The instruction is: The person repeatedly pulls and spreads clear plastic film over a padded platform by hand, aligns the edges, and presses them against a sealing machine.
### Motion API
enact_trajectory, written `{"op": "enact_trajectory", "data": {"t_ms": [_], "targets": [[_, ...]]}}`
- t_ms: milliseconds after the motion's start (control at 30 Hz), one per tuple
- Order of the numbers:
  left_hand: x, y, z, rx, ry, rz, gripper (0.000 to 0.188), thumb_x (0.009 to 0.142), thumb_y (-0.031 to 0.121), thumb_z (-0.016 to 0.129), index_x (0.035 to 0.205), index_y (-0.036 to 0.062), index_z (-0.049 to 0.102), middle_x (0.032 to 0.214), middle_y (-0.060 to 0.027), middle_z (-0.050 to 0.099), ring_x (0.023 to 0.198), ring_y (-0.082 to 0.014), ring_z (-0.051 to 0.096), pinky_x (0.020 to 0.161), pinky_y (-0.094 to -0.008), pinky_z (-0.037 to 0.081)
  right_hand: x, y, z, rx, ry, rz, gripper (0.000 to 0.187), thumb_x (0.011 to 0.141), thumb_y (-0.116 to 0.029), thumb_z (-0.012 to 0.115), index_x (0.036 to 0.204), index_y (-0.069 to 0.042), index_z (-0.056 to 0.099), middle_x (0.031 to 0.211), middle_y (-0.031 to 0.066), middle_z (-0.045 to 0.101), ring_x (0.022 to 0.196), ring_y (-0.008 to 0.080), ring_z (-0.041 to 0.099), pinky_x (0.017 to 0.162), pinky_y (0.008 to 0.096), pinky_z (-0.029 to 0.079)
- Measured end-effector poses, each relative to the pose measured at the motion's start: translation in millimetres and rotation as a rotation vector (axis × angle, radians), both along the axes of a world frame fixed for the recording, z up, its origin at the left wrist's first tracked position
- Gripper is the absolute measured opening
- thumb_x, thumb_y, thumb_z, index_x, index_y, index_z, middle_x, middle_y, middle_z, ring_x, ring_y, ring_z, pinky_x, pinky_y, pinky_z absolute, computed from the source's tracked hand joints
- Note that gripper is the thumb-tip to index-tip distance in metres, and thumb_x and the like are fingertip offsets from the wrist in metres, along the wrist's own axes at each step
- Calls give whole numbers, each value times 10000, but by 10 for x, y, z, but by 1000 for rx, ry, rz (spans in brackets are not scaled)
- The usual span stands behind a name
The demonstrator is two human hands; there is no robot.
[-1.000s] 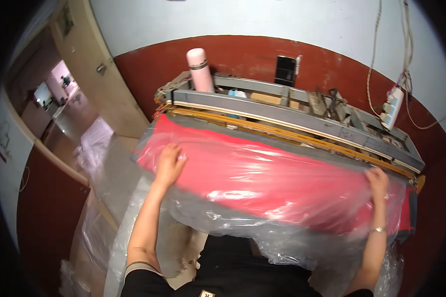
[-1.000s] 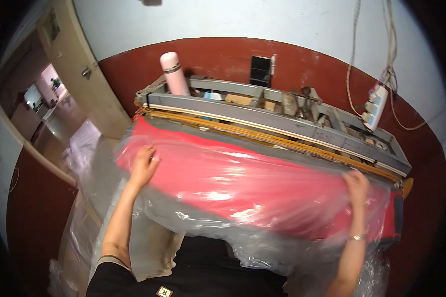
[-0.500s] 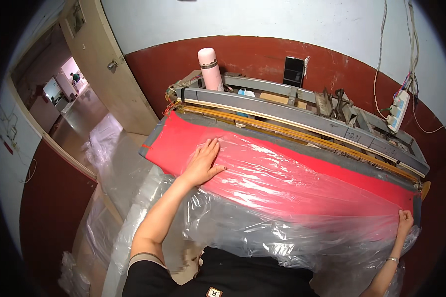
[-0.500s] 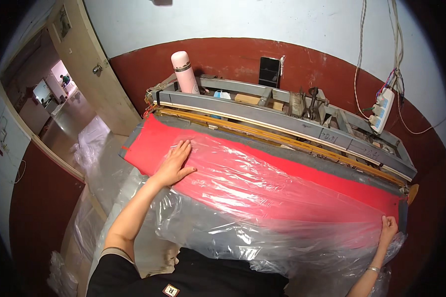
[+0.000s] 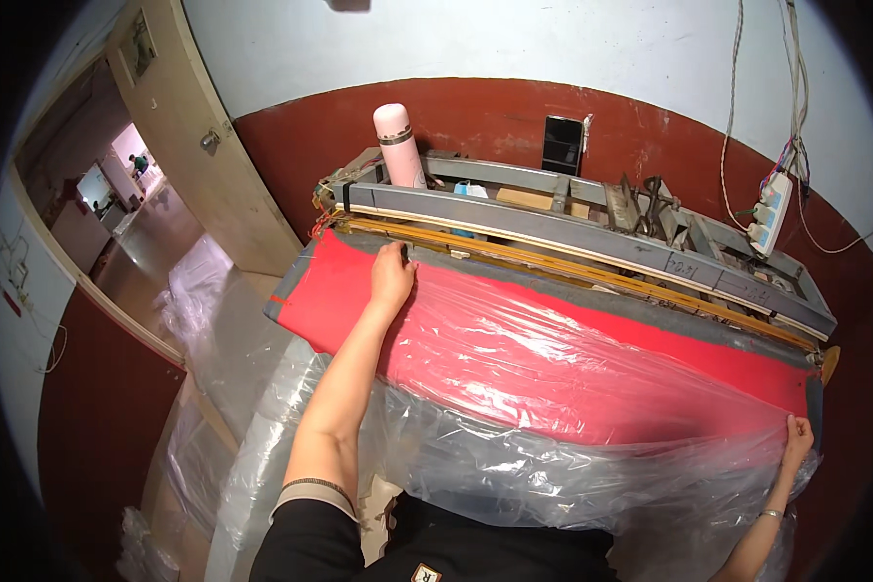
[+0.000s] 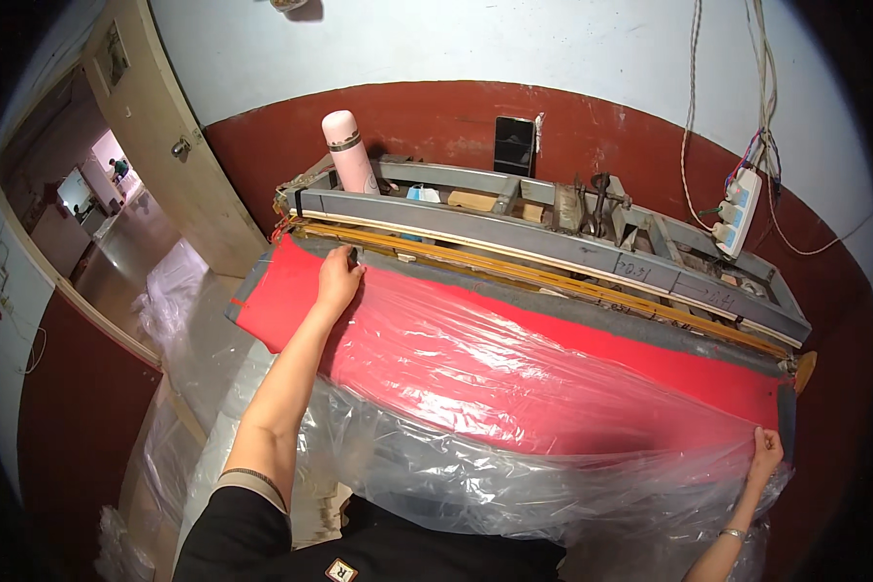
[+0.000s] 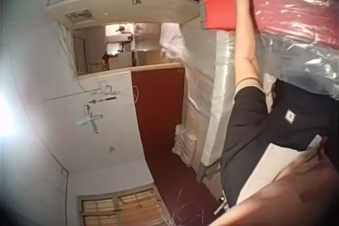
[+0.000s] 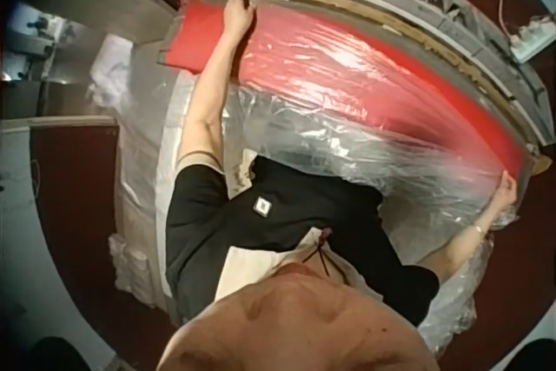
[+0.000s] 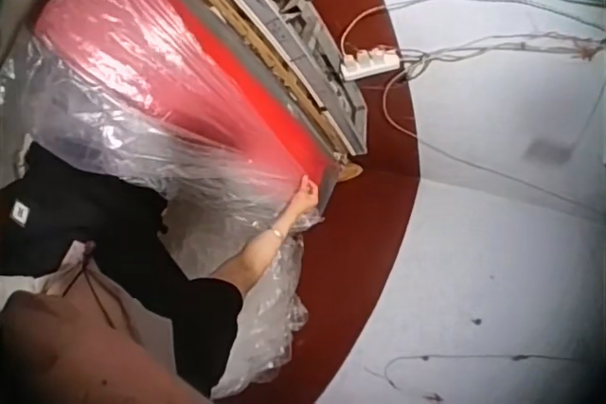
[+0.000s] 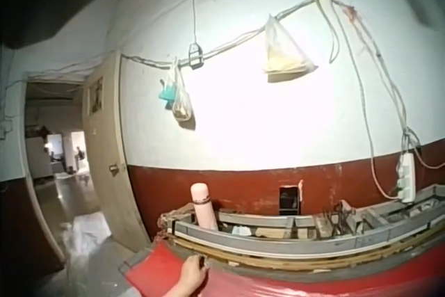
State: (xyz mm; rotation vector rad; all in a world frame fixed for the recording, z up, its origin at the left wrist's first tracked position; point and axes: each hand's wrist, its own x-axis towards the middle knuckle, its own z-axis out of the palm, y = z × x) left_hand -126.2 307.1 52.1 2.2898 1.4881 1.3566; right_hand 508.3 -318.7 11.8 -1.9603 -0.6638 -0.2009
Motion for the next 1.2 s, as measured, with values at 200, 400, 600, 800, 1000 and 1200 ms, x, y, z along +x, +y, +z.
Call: {"op": "enact_trajectory", "data": {"t_ms": [200, 400, 600, 800, 1000, 1200], "targets": [[32, 7, 103, -192, 119, -101, 134, 735, 107, 649, 747, -18, 601, 829, -201, 590, 800, -371, 568, 708, -438, 450, 135, 204, 63, 14, -65, 11, 232, 855, -184, 642, 692, -82, 513, 639, -83, 351, 596, 22, 303, 520, 194, 242], [188, 345, -176, -82, -400, 23, 170, 898, 172, 449, 859, 9, 473, 788, -191, 546, 745, -320, 533, 706, -385, 436, 688, 967, -191, 285, -141, -133, 224, 896, -279, 586, 834, -64, 579, 655, -45, 475, 608, 58, 429, 544, 223, 365], [32, 856, -323, -75, -473, 106, 195, 873, 177, 516, 830, -12, 534, 711, -107, 562, 671, -180, 511, 657, -315, 441, 572, 1928, -161, 237, -136, -169, 238, 882, -257, 608, 801, -47, 534, 694, -25, 501, 633, 59, 433, 594, 204, 381], [93, 889, -328, -97, -599, 76, 162, 814, 147, 624, 787, 25, 521, 665, -17, 539, 605, -99, 473, 596, -250, 422, 593, 1967, -160, 324, -151, -211, 185, 859, -153, 625, 783, -46, 494, 690, -37, 485, 637, 49, 425, 586, 192, 370], [-88, 976, -291, 7, -416, 299, 99, 854, 111, 457, 818, 23, 486, 780, -77, 551, 677, -164, 506, 648, -295, 432, 535, 1947, -107, 395, -122, -222, 51, 867, -94, 518, 877, -44, 510, 752, 12, 511, 636, 87, 476, 595, 216, 411], [-427, 461, -121, -504, -790, -53, 226, 895, 177, 496, 1030, -3, 516, 971, -83, 570, 828, -175, 544, 766, -298, 443, 165, 1895, 99, 271, -177, -120, 192, 917, -193, 522, 824, -25, 534, 730, -11, 491, 655, 80, 429, 635, 216, 383]]}}
